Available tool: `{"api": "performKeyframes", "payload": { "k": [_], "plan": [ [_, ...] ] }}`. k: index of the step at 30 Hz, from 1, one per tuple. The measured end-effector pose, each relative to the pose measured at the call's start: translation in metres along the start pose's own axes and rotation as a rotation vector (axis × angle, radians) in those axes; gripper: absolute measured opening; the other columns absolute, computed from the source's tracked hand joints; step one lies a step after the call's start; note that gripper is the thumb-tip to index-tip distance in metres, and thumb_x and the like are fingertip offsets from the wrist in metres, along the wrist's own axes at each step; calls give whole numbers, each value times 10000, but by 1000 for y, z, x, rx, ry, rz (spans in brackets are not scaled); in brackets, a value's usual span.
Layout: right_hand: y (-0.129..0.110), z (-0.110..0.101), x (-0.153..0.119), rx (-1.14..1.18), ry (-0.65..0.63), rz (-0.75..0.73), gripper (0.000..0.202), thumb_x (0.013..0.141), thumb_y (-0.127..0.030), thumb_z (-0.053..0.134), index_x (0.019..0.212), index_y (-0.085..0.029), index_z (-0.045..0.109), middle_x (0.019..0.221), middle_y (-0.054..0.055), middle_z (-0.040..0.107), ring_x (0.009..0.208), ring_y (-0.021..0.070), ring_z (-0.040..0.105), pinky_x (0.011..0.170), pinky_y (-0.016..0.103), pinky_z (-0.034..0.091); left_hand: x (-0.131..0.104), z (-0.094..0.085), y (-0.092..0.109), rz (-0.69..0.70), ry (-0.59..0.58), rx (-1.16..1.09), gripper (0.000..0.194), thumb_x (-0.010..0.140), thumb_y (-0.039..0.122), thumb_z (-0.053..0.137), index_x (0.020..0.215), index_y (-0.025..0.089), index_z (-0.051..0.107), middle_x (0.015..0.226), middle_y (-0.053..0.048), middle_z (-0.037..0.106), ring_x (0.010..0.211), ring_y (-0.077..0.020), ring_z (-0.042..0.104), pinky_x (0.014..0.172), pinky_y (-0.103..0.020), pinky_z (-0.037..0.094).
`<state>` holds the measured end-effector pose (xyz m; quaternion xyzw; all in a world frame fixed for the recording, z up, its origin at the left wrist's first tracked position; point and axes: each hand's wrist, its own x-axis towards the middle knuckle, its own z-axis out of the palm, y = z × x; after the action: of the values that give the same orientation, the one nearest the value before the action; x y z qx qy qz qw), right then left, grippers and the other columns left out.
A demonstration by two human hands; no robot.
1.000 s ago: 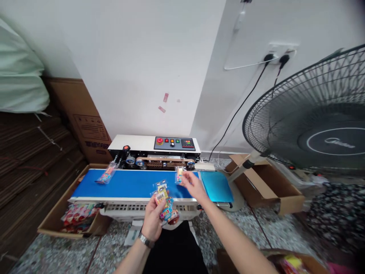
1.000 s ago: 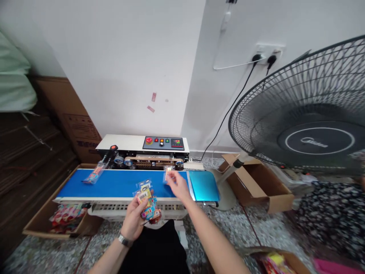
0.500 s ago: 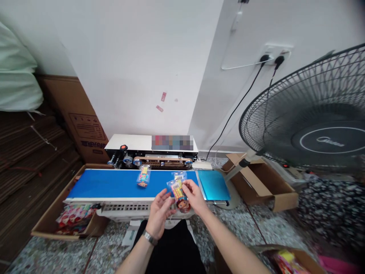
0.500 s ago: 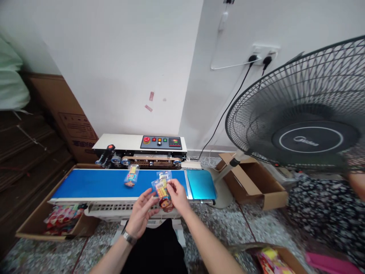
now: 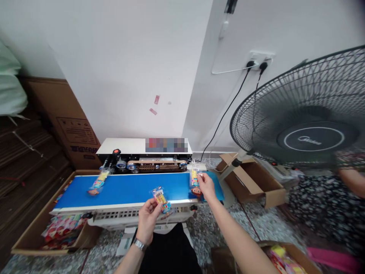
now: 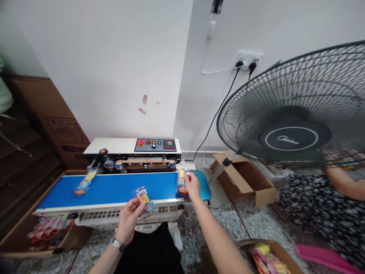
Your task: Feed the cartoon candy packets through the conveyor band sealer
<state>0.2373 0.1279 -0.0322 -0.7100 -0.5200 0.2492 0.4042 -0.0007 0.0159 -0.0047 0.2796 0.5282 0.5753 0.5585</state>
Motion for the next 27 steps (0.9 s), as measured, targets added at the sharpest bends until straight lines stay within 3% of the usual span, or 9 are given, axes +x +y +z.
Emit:
{"api": "performKeyframes", "payload": {
  "k": [3, 7, 11, 13, 16, 19, 23, 27],
  "plan": [
    [5, 5, 17, -67, -3, 10, 274, 748, -394, 425, 743, -177, 591, 652, 30, 620, 607, 176, 560, 518, 243, 395, -2, -1, 0, -9, -24, 0, 259, 610, 300, 725, 801, 152, 633, 802, -75, 711, 707, -181, 639, 606, -252, 476],
    [-8, 22, 27, -104, -55, -10, 159, 706, -307, 502, 689, -193, 611, 604, 14, 610, 597, 172, 563, 548, 246, 397, -3, 0, 3, 1, -52, 16, 247, 632, 299, 711, 811, 147, 633, 795, -75, 706, 694, -166, 626, 583, -233, 456],
    [-32, 31, 9, -82, -92, -73, 219, 706, -262, 541, 903, -206, 618, 804, 30, 646, 713, 164, 591, 673, 262, 433, -1, 1, 4, 5, -24, 11, 260, 628, 321, 710, 806, 148, 635, 785, -67, 701, 643, -146, 604, 516, -207, 417],
    [-44, 33, -16, 55, -240, -121, 278, 759, -328, 518, 1002, -209, 584, 891, 39, 641, 754, 162, 597, 688, 272, 454, 1, 2, 4, 11, -20, 23, 275, 640, 345, 694, 822, 147, 638, 788, -66, 695, 628, -140, 596, 492, -200, 403],
    [-61, 34, -63, 368, -630, -147, 334, 804, -416, 499, 1063, -210, 545, 898, 34, 644, 789, 160, 606, 674, 275, 482, 5, 7, 4, 56, -31, 65, 286, 652, 369, 675, 832, 149, 645, 781, -57, 685, 626, -140, 592, 504, -209, 419],
    [-68, 34, -95, 504, -784, -122, 313, 781, -406, 562, 1014, -197, 558, 971, 35, 637, 845, 159, 602, 715, 277, 490, 7, 12, 3, 90, -45, 84, 278, 646, 373, 674, 811, 151, 650, 778, -57, 688, 668, -160, 608, 601, -253, 468],
    [-58, 27, -84, 556, -678, 0, 312, 743, -403, 601, 969, -194, 546, 939, 31, 644, 798, 171, 630, 662, 281, 518, 5, 10, 0, 53, -18, 67, 404, 627, 367, 690, 969, 160, 628, 912, -93, 683, 801, -195, 625, 692, -293, 482],
    [-36, 17, -32, 471, -304, 250, 321, 720, -368, 615, 966, -205, 490, 715, -2, 644, 632, 160, 653, 490, 224, 499, 0, -2, -1, -7, -24, 89, 425, 661, 387, 661, 1013, 155, 608, 964, -115, 663, 815, -200, 620, 625, -274, 473]
  ]
}}
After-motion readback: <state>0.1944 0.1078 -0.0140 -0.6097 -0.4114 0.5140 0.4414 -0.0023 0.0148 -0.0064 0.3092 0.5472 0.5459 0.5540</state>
